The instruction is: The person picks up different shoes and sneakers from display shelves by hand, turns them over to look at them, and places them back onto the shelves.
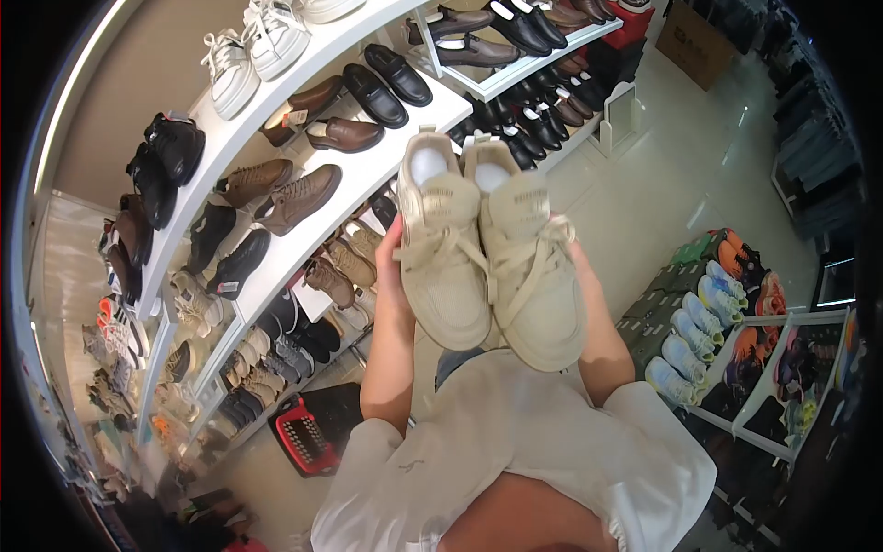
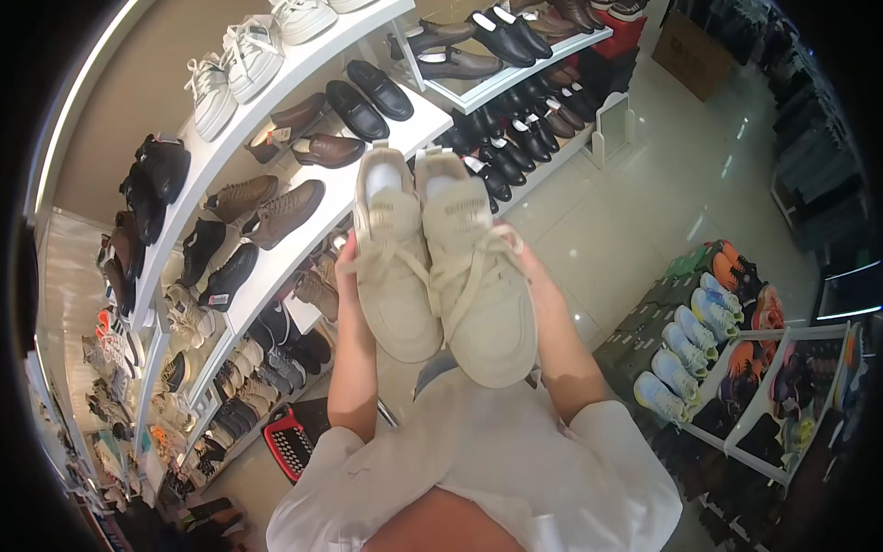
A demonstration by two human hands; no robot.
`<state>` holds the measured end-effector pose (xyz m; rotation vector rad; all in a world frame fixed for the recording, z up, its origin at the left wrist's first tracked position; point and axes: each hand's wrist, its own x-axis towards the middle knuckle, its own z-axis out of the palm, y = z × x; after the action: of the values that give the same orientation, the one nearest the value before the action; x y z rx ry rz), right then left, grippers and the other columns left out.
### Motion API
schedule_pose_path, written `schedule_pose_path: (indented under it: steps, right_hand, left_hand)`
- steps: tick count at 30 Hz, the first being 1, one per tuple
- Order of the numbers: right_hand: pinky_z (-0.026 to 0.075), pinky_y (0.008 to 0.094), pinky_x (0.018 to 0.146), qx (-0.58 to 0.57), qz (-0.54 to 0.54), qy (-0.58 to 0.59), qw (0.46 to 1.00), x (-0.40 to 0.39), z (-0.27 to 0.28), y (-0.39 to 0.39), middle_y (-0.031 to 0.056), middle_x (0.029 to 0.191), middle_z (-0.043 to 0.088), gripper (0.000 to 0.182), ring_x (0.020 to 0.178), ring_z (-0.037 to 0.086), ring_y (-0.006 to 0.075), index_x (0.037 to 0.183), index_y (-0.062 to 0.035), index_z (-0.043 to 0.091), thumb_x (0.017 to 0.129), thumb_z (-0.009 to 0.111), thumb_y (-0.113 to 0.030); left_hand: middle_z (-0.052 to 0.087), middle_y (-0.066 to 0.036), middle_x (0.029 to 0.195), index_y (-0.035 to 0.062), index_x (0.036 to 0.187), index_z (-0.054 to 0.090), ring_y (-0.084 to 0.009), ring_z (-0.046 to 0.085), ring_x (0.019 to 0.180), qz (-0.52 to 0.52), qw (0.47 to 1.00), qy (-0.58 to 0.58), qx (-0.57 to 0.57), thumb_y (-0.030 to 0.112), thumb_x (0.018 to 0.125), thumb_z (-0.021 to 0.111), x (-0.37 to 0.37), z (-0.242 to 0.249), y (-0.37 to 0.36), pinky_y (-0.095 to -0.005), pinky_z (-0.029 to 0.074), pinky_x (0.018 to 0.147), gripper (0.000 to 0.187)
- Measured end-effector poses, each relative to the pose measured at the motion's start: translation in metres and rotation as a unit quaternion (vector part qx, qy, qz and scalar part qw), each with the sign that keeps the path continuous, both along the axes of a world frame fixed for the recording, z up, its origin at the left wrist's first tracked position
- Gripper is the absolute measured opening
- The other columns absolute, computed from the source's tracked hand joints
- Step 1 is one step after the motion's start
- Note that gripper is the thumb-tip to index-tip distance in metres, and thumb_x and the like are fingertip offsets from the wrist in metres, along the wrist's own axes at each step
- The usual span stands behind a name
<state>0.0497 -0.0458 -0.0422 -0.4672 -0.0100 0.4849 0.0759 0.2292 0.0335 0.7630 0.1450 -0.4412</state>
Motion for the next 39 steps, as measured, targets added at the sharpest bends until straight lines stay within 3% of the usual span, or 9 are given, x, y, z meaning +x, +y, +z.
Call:
schedule_pose_path:
  steps: [7, 8, 9, 13, 15, 19, 25, 37, 39]
  right_hand:
    - [0.055, 0.0331, 0.087, -0.029, -0.168, 0.202, 0.964, -0.025, 0.051, 0.033, 0.0074, 0.120, 0.065, 0.037, 0.101, 0.066, 0.0163, 0.129, -0.0041, 0.056, 0.099, 0.054, -0.025]
    - [0.055, 0.0331, 0.087, -0.034, -0.189, 0.215, 0.958, -0.023, 0.054, 0.039, 0.0072, 0.120, 0.065, 0.036, 0.100, 0.066, 0.0162, 0.129, -0.0041, 0.056, 0.100, 0.053, -0.025]
    - [0.055, 0.0331, 0.086, -0.040, -0.194, 0.202, 0.959, -0.023, 0.049, 0.041, 0.0074, 0.119, 0.065, 0.035, 0.100, 0.066, 0.0166, 0.128, -0.0042, 0.056, 0.100, 0.054, -0.023]
    - [0.055, 0.0343, 0.088, -0.037, -0.203, 0.101, 0.973, -0.021, 0.034, 0.044, 0.0091, 0.117, 0.065, 0.033, 0.102, 0.066, 0.0186, 0.126, -0.0040, 0.057, 0.098, 0.057, -0.020]
    - [0.053, 0.0368, 0.093, 0.129, -0.104, 0.095, 0.982, -0.008, 0.028, 0.043, 0.0122, 0.120, 0.064, 0.040, 0.105, 0.065, 0.0219, 0.127, -0.0021, 0.056, 0.094, 0.062, -0.025]
    - [0.054, 0.0375, 0.091, 0.004, -0.180, 0.198, 0.964, -0.007, 0.051, 0.052, 0.0135, 0.118, 0.065, 0.043, 0.103, 0.066, 0.0237, 0.126, -0.0004, 0.056, 0.094, 0.062, -0.028]
    - [0.057, 0.0410, 0.088, 0.010, -0.231, 0.263, 0.937, -0.012, 0.009, 0.044, 0.0156, 0.117, 0.066, 0.040, 0.102, 0.067, 0.0261, 0.127, 0.0004, 0.056, 0.101, 0.048, -0.029]
    - [0.053, 0.0503, 0.093, 0.088, -0.321, 0.262, 0.906, -0.042, -0.013, 0.071, 0.0146, 0.125, 0.062, 0.043, 0.109, 0.064, 0.0294, 0.132, -0.0061, 0.054, 0.103, 0.040, -0.035]
    - [0.054, 0.0544, 0.090, 0.057, -0.358, 0.241, 0.900, -0.043, -0.030, 0.067, 0.0246, 0.125, 0.058, 0.054, 0.105, 0.063, 0.0406, 0.139, -0.0054, 0.046, 0.099, 0.050, -0.042]
  left_hand:
    - [0.065, -0.012, 0.119, 0.0043, 0.129, 0.056, -0.0240, 0.065, 0.104, 0.022, 0.998, -0.055, 0.019, 0.032, 0.102, 0.041, -0.001, 0.023, -0.012, -0.0383, 0.053, 0.092, 0.041]
    - [0.065, -0.012, 0.119, 0.0038, 0.129, 0.056, -0.0244, 0.065, 0.105, -0.033, 0.996, 0.017, -0.076, 0.032, 0.102, 0.041, 0.012, 0.012, -0.001, -0.0379, 0.054, 0.091, 0.042]
    - [0.065, -0.013, 0.119, 0.0032, 0.129, 0.056, -0.0248, 0.065, 0.105, -0.087, 0.977, 0.092, -0.170, 0.032, 0.102, 0.041, 0.017, 0.006, 0.005, -0.0375, 0.054, 0.091, 0.042]
    - [0.065, -0.015, 0.120, 0.0031, 0.130, 0.055, -0.0259, 0.065, 0.107, -0.051, 0.987, 0.100, -0.114, 0.032, 0.101, 0.042, 0.021, -0.014, 0.014, -0.0380, 0.054, 0.091, 0.042]
    - [0.064, -0.017, 0.121, 0.0024, 0.132, 0.054, -0.0285, 0.064, 0.107, -0.039, 0.997, 0.055, -0.035, 0.034, 0.101, 0.042, 0.028, -0.024, 0.018, -0.0406, 0.053, 0.093, 0.046]
    - [0.063, -0.017, 0.122, 0.0020, 0.133, 0.052, -0.0301, 0.064, 0.108, -0.176, 0.967, 0.075, -0.169, 0.037, 0.100, 0.039, 0.034, -0.036, 0.026, -0.0452, 0.051, 0.097, 0.049]
    - [0.049, -0.016, 0.139, 0.0098, 0.138, 0.048, -0.0392, 0.043, 0.131, -0.123, 0.915, 0.319, -0.213, 0.042, 0.097, 0.040, 0.036, -0.116, 0.018, -0.0637, 0.036, 0.107, 0.053]
    - [0.052, -0.022, 0.127, 0.0019, 0.130, 0.049, -0.0415, 0.048, 0.120, -0.167, 0.900, 0.373, -0.154, 0.042, 0.095, 0.048, 0.053, -0.132, 0.011, -0.0594, 0.039, 0.109, 0.053]
    - [0.052, -0.022, 0.126, 0.0014, 0.129, 0.050, -0.0409, 0.049, 0.119, -0.173, 0.899, 0.377, -0.140, 0.042, 0.095, 0.049, 0.057, -0.134, 0.007, -0.0584, 0.040, 0.108, 0.053]
